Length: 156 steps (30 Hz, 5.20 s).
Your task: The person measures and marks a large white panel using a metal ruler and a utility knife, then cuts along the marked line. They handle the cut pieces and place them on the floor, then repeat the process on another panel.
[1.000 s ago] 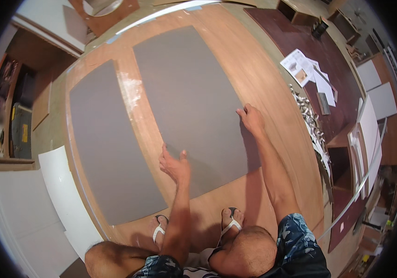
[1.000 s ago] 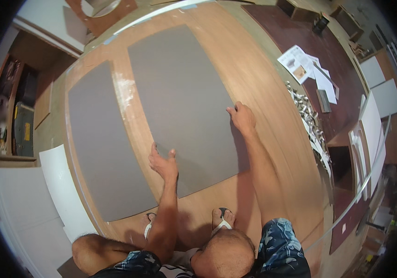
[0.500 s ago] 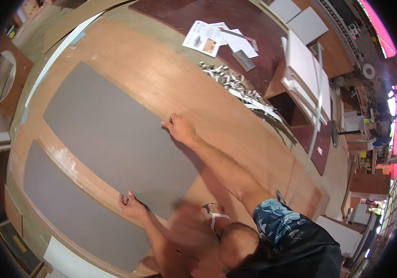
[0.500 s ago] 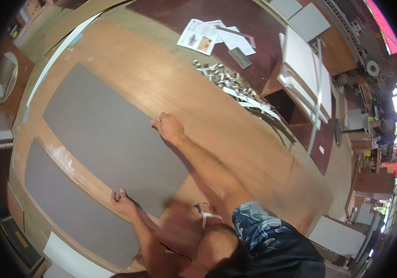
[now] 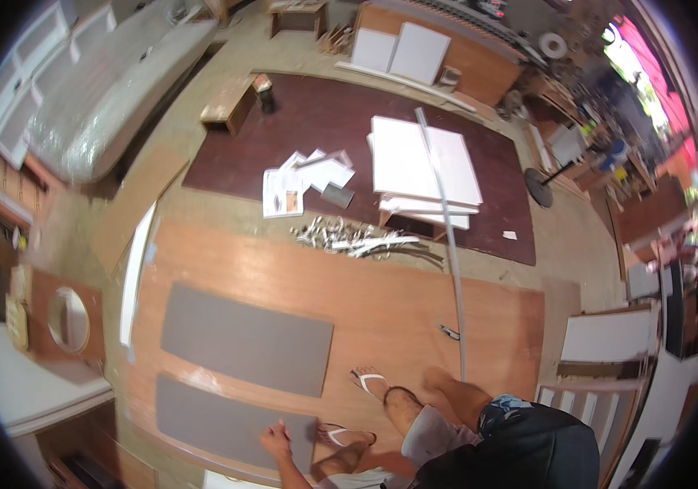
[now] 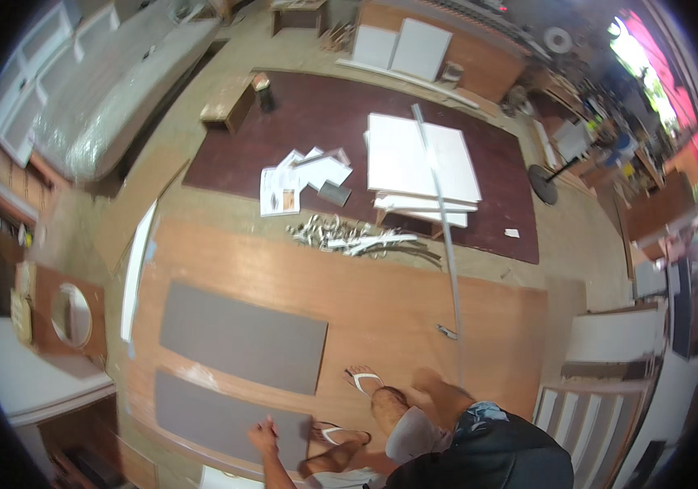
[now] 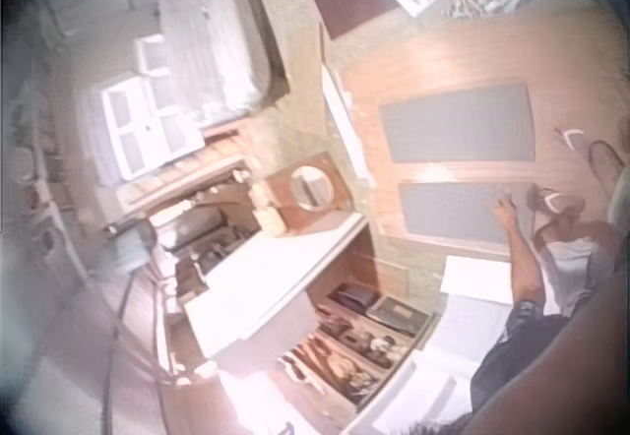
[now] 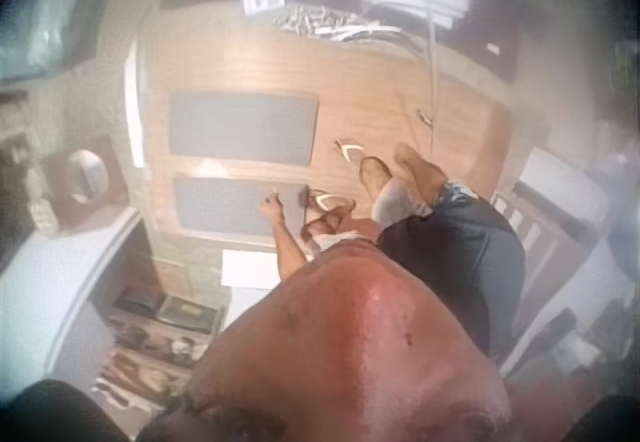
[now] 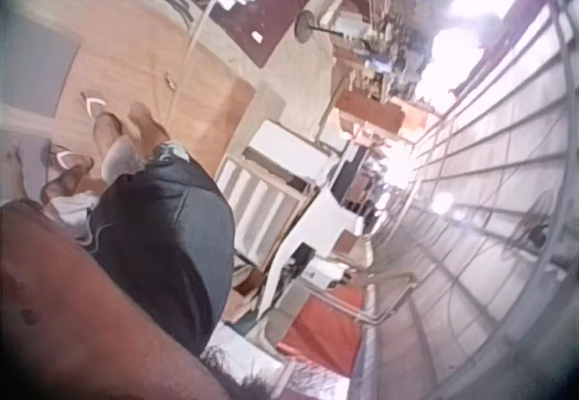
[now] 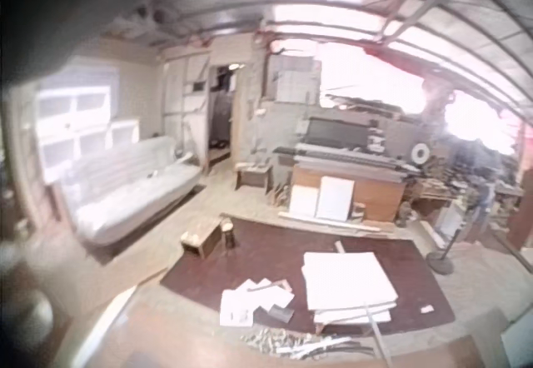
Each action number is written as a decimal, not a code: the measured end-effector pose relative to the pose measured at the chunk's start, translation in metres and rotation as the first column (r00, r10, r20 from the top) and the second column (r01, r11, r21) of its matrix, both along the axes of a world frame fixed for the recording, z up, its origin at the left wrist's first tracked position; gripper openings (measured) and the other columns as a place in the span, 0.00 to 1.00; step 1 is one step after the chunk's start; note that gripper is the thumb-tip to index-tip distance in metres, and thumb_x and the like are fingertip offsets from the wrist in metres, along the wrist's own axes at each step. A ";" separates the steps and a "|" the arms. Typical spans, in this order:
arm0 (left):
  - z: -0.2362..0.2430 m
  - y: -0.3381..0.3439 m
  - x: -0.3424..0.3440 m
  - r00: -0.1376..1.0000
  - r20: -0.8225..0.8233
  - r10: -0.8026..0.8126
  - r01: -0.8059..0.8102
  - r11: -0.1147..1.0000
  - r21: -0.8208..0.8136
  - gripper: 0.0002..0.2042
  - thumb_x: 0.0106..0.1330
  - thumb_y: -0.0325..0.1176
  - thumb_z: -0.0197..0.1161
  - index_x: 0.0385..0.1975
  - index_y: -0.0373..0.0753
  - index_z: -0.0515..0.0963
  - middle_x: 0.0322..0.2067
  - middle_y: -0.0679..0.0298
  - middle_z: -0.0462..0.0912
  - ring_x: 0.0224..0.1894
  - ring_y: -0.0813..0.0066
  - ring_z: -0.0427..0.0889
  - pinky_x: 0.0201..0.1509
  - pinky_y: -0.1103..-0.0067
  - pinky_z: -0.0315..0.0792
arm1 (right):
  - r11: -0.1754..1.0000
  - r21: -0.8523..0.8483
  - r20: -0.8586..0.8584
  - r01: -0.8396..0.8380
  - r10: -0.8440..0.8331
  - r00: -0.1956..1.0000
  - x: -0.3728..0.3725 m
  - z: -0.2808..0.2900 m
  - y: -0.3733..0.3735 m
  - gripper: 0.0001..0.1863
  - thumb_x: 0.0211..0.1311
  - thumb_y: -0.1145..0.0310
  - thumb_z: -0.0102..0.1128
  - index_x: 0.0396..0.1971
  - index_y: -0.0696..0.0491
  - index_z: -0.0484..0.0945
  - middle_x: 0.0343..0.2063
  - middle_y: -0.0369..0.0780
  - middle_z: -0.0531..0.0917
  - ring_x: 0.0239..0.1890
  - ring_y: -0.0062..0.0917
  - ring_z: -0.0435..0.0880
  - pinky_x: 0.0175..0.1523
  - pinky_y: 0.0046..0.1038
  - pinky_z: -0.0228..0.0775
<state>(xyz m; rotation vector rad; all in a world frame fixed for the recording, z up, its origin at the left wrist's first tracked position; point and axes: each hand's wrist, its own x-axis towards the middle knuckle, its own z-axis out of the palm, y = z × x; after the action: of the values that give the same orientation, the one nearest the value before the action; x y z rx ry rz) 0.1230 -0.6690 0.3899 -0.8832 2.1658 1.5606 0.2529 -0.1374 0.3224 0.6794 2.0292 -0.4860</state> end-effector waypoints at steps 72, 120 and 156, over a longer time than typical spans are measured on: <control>0.311 0.812 -1.226 0.651 -0.157 -0.742 0.745 0.665 -0.053 0.24 0.67 0.39 0.71 0.57 0.32 0.79 0.41 0.59 0.88 0.42 0.73 0.85 0.45 0.76 0.79 | 0.594 0.136 -0.166 -0.793 -0.776 -0.609 -1.163 0.809 0.675 0.22 0.67 0.72 0.55 0.57 0.34 0.82 0.14 0.35 0.75 0.10 0.18 0.61 0.18 0.22 0.49; 0.461 1.905 -1.401 0.725 -0.098 -0.682 0.688 0.723 0.066 0.26 0.70 0.41 0.69 0.63 0.33 0.74 0.52 0.55 0.84 0.48 0.68 0.85 0.51 0.74 0.79 | -0.319 -0.897 -0.141 0.306 -0.449 -0.883 -1.324 0.215 2.008 0.17 0.68 0.66 0.67 0.50 0.57 0.74 0.35 0.44 0.84 0.25 0.26 0.81 0.26 0.29 0.73; 0.482 1.528 -1.140 0.445 -0.503 0.741 -0.656 0.652 0.379 0.16 0.69 0.42 0.72 0.39 0.32 0.85 0.27 0.63 0.87 0.25 0.81 0.83 0.24 0.81 0.78 | 0.246 -0.427 -0.888 -0.870 0.067 0.455 -1.405 0.488 1.075 0.17 0.79 0.60 0.54 0.32 0.57 0.79 0.17 0.35 0.77 0.20 0.16 0.80 0.22 0.24 0.70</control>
<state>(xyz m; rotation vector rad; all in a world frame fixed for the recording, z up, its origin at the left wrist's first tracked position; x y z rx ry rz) -1.0166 0.8588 0.8719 -1.5372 2.1340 2.7210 -1.1523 0.9380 0.8106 -1.1312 2.0635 -1.4185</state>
